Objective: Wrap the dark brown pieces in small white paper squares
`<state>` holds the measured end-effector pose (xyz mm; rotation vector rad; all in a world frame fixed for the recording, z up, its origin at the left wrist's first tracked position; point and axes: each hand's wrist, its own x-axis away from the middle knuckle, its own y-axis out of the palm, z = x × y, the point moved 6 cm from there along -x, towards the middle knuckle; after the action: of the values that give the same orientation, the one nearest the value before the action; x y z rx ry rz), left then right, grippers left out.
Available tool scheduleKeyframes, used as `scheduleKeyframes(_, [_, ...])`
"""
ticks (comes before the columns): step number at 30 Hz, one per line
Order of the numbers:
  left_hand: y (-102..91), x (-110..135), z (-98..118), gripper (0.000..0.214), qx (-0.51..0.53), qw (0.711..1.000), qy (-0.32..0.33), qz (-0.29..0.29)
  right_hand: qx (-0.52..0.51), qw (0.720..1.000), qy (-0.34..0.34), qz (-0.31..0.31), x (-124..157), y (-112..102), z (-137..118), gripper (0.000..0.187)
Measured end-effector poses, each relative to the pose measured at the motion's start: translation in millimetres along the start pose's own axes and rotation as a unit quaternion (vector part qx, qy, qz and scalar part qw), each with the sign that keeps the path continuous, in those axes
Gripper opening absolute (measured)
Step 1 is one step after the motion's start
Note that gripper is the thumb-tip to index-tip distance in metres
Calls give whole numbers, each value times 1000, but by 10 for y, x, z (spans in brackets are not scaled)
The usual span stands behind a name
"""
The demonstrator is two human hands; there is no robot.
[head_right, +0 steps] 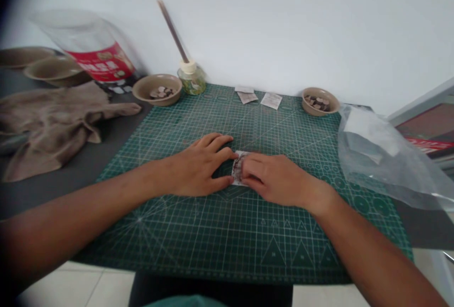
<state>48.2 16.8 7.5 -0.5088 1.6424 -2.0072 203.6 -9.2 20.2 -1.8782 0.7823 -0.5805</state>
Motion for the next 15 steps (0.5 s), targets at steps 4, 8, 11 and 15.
scheduleKeyframes(4, [-15, -1, -7, 52, 0, 1000, -9, 0, 76, 993, 61, 71, -46, -90, 120, 13])
scheduleKeyframes(8, [-15, -2, -1, 53, 2, 1000, -8, -5, 10, 1000, 10, 2, -1, -34, 63, 12])
scheduleKeyframes(11, [-4, 0, 1, 53, 1, 1000, -4, -5, 9, 1000, -7, 1, -1, 10, 0, 13])
scheduleKeyframes(15, [-4, 2, -9, 53, 0, 1000, -10, 3, 73, 993, 65, 63, -1, -77, 125, 12])
